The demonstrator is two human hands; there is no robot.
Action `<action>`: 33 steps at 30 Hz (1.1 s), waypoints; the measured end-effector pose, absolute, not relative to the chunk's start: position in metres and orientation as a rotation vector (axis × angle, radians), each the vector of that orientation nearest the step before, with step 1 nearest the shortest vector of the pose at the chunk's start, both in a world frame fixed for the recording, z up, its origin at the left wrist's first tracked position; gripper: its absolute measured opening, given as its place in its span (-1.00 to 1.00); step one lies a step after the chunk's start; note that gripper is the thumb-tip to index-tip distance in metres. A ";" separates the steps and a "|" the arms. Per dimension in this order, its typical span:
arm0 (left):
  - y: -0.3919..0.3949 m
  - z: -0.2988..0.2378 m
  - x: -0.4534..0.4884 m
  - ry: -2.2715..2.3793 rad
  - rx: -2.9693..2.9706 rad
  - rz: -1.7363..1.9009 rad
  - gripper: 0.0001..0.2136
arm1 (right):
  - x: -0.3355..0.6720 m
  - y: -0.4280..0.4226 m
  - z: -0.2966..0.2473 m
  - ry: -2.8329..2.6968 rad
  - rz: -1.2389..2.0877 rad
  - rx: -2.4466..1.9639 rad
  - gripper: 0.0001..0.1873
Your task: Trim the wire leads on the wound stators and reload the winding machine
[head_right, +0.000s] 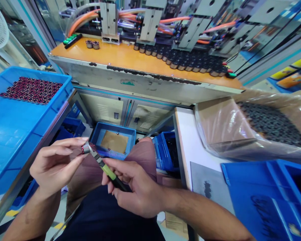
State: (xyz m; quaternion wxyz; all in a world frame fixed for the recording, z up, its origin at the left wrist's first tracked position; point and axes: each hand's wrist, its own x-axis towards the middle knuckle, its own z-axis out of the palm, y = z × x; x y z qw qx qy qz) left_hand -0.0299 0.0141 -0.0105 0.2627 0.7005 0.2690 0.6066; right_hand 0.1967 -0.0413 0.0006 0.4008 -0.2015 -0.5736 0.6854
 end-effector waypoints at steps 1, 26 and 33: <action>0.014 -0.011 -0.030 0.725 1.895 1.642 -0.52 | 0.196 -0.042 0.000 -1.460 1.717 -0.535 -0.29; 0.030 -0.020 -0.052 0.641 0.551 1.303 -0.70 | 0.247 0.216 0.084 -2.025 -0.142 -1.696 -0.44; 0.031 -0.025 -0.064 0.673 0.515 1.319 -0.70 | 0.231 0.268 0.074 -2.012 -0.224 -1.802 -0.49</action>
